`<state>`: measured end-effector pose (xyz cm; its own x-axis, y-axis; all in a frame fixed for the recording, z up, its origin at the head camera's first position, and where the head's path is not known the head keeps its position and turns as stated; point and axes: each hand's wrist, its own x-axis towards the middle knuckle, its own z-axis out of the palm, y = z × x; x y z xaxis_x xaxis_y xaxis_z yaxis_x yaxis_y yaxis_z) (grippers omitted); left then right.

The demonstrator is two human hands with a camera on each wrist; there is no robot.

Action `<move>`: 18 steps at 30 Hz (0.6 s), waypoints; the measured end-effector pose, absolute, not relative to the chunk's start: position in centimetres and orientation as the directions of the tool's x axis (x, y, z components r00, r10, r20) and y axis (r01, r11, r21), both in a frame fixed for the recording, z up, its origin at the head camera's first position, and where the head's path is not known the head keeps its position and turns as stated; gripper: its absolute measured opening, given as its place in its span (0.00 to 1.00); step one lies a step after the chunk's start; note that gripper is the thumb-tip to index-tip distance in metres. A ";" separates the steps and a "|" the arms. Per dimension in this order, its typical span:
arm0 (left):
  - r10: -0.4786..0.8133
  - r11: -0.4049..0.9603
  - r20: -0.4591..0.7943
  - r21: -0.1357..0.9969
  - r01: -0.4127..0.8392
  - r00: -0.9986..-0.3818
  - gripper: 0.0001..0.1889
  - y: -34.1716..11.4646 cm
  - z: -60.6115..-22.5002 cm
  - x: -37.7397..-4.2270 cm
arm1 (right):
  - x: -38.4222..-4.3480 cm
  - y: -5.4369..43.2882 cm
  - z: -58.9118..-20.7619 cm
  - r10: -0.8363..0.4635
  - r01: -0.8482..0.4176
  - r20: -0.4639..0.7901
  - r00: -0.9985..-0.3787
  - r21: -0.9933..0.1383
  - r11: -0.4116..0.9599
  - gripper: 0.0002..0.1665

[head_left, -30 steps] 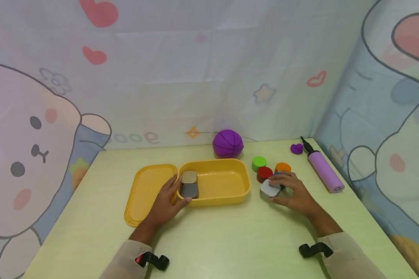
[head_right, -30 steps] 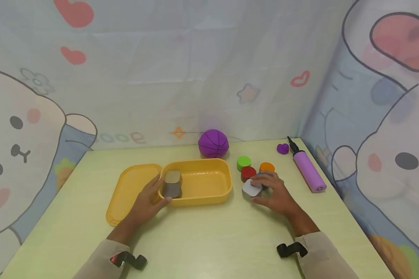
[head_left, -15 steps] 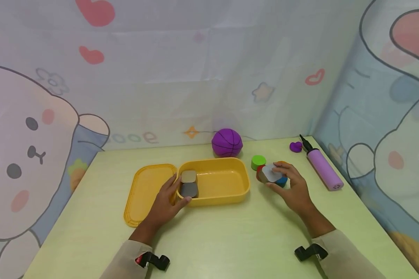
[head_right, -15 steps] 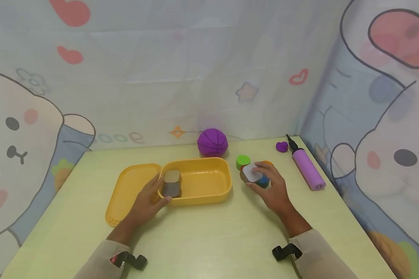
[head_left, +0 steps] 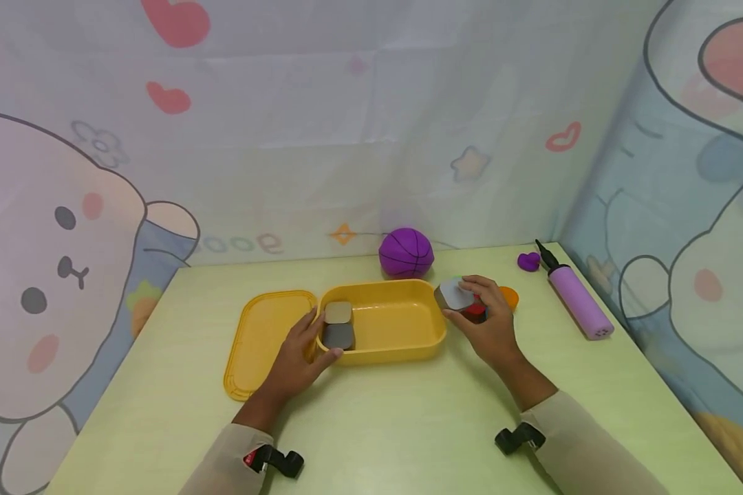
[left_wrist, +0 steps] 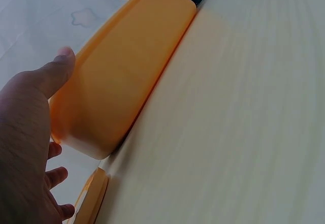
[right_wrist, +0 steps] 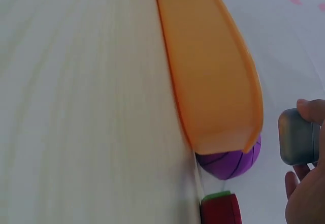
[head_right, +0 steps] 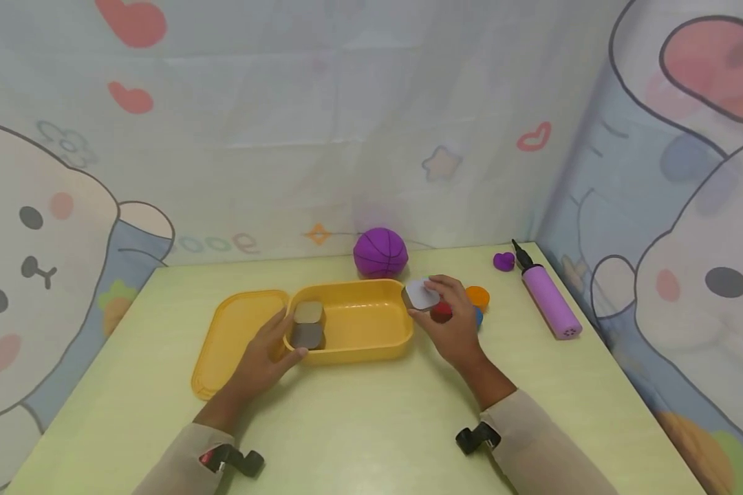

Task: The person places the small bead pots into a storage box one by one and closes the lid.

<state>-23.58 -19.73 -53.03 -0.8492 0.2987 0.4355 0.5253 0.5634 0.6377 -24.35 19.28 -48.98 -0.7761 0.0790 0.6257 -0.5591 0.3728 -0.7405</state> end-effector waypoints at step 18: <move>0.304 0.604 0.340 0.653 0.456 -0.890 0.44 -19.6 -52.0 -23.0 | -25.8 13.0 -47.3 0.020 -0.382 0.412 -0.911 -0.859 0.341 0.30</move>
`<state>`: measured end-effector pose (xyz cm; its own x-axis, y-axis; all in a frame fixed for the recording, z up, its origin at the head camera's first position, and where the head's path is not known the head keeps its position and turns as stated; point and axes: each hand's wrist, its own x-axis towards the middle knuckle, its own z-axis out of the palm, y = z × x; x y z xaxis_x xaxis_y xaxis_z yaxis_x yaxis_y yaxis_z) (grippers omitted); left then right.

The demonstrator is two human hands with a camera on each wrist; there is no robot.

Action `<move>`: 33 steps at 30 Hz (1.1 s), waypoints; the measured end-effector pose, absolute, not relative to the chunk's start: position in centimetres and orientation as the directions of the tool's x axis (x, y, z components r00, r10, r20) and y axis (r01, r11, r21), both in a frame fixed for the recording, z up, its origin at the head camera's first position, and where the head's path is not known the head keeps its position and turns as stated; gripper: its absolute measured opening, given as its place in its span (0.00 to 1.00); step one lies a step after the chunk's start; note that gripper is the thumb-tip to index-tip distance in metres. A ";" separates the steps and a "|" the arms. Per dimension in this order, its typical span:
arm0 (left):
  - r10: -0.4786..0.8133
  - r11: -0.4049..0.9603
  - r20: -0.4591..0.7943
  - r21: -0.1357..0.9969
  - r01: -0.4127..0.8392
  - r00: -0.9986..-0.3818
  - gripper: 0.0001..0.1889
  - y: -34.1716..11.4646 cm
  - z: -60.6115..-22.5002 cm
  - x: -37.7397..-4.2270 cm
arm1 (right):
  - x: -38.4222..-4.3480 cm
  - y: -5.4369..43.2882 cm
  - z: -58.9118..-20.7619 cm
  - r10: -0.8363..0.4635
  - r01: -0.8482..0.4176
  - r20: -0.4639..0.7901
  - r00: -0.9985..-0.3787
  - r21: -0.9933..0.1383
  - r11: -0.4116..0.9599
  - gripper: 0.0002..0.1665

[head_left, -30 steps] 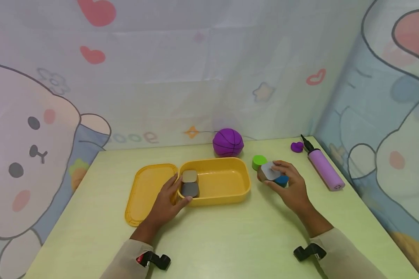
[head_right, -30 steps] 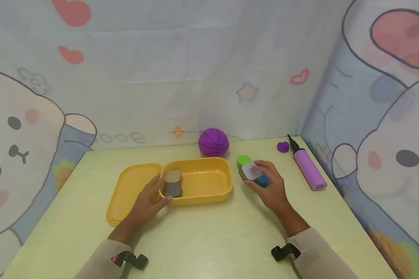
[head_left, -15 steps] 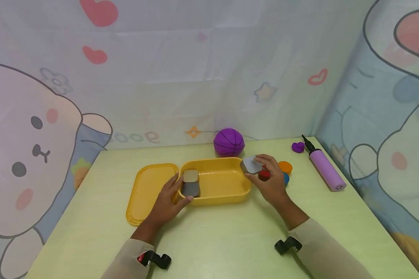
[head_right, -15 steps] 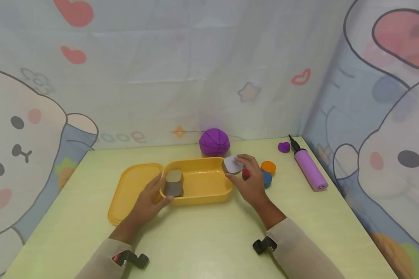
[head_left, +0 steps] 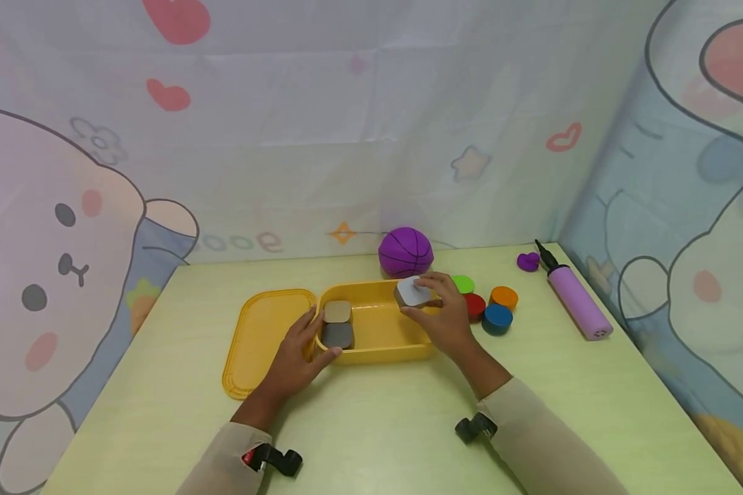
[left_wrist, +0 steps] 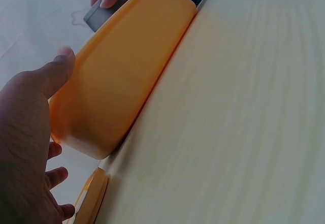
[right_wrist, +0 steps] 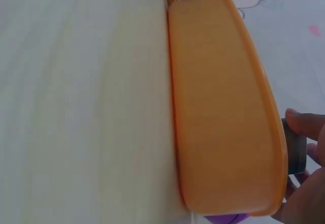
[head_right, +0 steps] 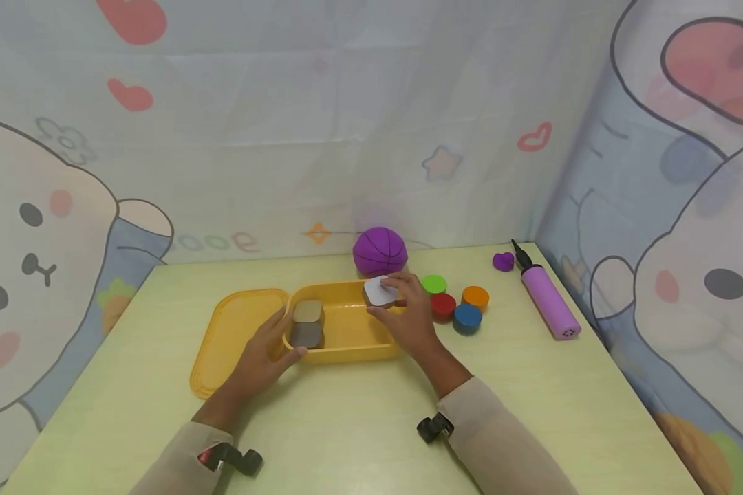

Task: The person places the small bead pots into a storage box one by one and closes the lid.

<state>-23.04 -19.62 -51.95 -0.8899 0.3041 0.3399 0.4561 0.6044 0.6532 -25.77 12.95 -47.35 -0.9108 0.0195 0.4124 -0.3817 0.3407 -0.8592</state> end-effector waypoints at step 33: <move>0.305 0.585 0.441 0.613 0.531 -0.844 0.45 -20.2 -54.5 -24.4 | -29.6 6.2 -47.5 0.017 -0.116 0.144 -0.989 -0.858 0.501 0.25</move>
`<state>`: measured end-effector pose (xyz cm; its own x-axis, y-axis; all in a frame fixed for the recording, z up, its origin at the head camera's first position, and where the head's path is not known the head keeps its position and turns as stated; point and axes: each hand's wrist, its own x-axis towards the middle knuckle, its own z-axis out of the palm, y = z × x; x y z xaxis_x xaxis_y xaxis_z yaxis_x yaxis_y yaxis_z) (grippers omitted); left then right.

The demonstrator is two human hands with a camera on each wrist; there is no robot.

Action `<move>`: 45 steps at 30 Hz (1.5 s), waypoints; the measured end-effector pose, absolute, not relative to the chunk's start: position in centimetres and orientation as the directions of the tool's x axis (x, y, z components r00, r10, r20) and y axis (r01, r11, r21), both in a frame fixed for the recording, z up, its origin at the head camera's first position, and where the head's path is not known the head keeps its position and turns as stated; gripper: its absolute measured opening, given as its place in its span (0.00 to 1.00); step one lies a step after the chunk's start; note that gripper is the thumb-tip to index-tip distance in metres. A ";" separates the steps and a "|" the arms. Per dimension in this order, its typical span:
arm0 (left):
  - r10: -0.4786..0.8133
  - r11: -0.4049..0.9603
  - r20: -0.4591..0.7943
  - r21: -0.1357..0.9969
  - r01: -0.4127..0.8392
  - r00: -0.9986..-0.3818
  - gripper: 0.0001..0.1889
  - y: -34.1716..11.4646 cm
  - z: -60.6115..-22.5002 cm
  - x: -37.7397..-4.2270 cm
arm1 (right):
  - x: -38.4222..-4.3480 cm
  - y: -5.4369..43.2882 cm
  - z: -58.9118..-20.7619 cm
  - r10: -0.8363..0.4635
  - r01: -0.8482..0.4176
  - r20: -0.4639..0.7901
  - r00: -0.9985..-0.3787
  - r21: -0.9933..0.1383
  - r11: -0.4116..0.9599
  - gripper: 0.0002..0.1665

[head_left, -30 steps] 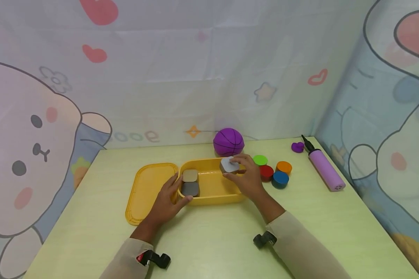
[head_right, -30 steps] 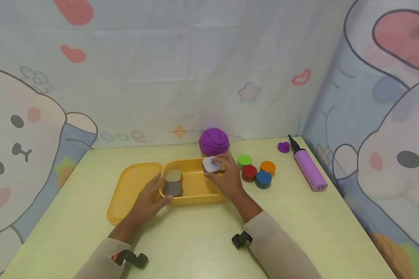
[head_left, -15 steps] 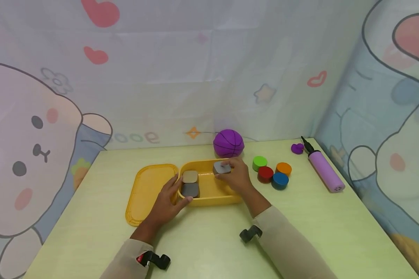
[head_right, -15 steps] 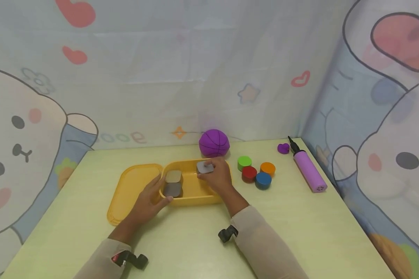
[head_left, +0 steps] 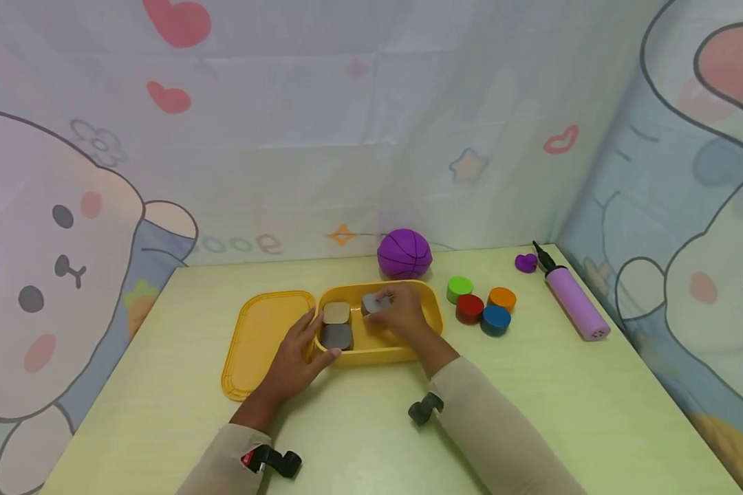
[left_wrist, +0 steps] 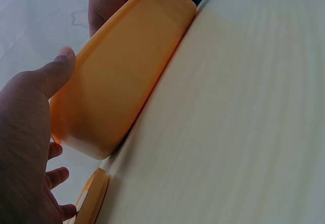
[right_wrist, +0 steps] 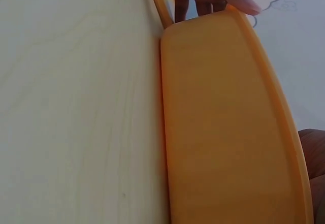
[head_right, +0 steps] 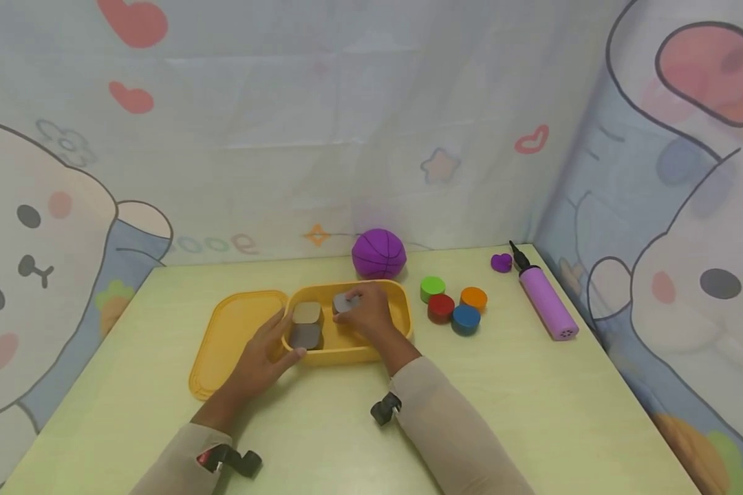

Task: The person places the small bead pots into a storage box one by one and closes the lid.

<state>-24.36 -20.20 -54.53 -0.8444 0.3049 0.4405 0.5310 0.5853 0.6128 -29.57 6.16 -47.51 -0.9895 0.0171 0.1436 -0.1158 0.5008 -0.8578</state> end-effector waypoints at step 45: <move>0.304 0.603 0.335 0.657 0.452 -0.892 0.45 -19.5 -52.0 -23.1 | -28.6 8.1 -45.9 -0.088 -0.110 0.074 -0.993 -0.826 0.553 0.30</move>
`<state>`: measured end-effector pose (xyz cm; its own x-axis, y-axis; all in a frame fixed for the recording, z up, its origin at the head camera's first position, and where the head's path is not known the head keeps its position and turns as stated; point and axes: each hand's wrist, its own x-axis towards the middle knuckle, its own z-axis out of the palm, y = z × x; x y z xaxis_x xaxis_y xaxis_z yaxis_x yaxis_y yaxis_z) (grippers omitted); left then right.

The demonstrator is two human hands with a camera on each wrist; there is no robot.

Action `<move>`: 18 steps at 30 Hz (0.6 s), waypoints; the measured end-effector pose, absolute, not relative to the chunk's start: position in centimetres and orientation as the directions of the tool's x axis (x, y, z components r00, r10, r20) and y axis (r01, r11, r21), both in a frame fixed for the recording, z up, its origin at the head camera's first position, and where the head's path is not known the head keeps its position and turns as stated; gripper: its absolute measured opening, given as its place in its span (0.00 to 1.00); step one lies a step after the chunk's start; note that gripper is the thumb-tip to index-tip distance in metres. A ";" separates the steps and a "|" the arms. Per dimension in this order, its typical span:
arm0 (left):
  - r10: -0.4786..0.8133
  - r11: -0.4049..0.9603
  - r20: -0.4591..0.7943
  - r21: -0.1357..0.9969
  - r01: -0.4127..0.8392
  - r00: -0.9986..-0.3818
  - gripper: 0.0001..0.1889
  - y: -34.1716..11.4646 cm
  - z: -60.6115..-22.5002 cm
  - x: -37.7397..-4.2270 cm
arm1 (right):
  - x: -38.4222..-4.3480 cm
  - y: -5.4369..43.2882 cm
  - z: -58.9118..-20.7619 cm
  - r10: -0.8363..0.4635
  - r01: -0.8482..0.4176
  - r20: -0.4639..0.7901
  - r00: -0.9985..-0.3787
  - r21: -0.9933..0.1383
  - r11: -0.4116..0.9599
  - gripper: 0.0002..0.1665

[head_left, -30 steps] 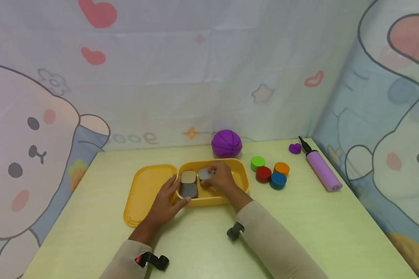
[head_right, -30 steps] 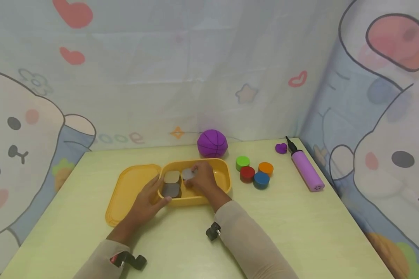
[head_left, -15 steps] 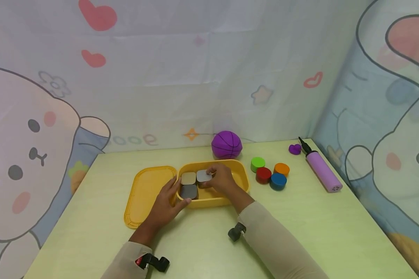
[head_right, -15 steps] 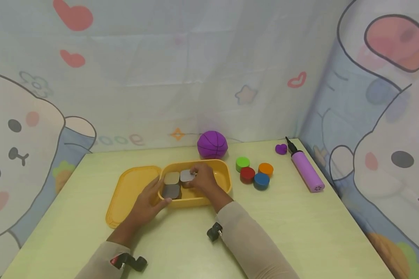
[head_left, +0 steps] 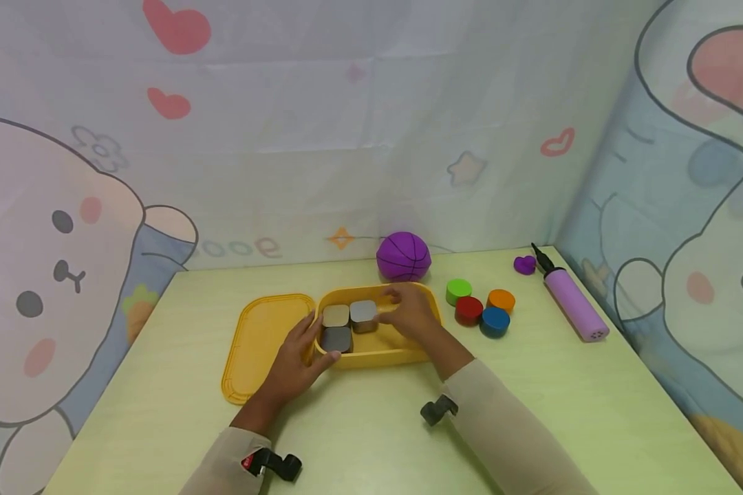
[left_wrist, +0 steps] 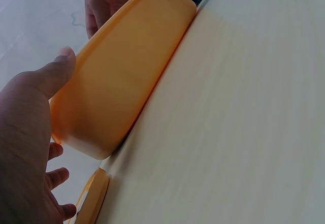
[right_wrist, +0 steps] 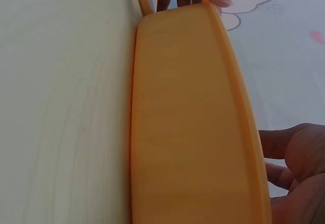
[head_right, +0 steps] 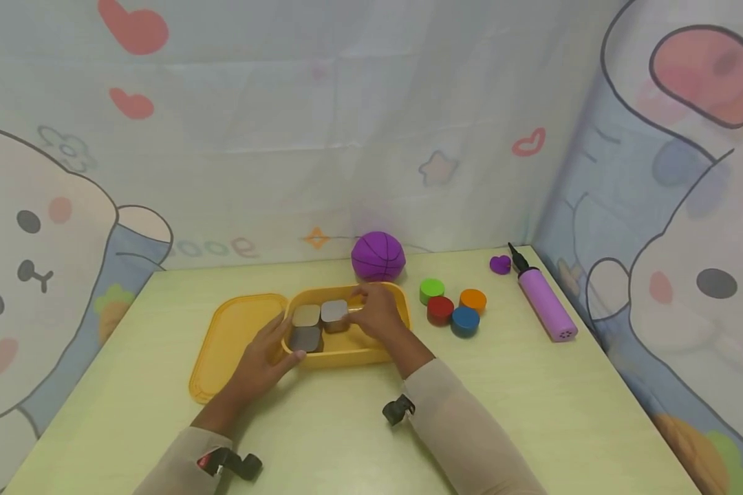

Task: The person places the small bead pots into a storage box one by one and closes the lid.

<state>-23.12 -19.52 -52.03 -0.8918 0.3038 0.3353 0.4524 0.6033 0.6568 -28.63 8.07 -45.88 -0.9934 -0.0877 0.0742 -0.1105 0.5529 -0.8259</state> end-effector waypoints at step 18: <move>0.306 0.600 0.404 0.622 0.504 -0.862 0.46 -20.7 -55.6 -25.1 | -27.8 14.9 -46.2 -0.114 -0.302 0.279 -0.953 -0.889 0.345 0.23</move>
<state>-25.11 -20.75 -55.61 -0.8623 0.3059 0.4037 0.5038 0.5998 0.6216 -27.75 14.93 -46.17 -0.9534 -0.1140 0.2793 -0.3016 0.3446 -0.8890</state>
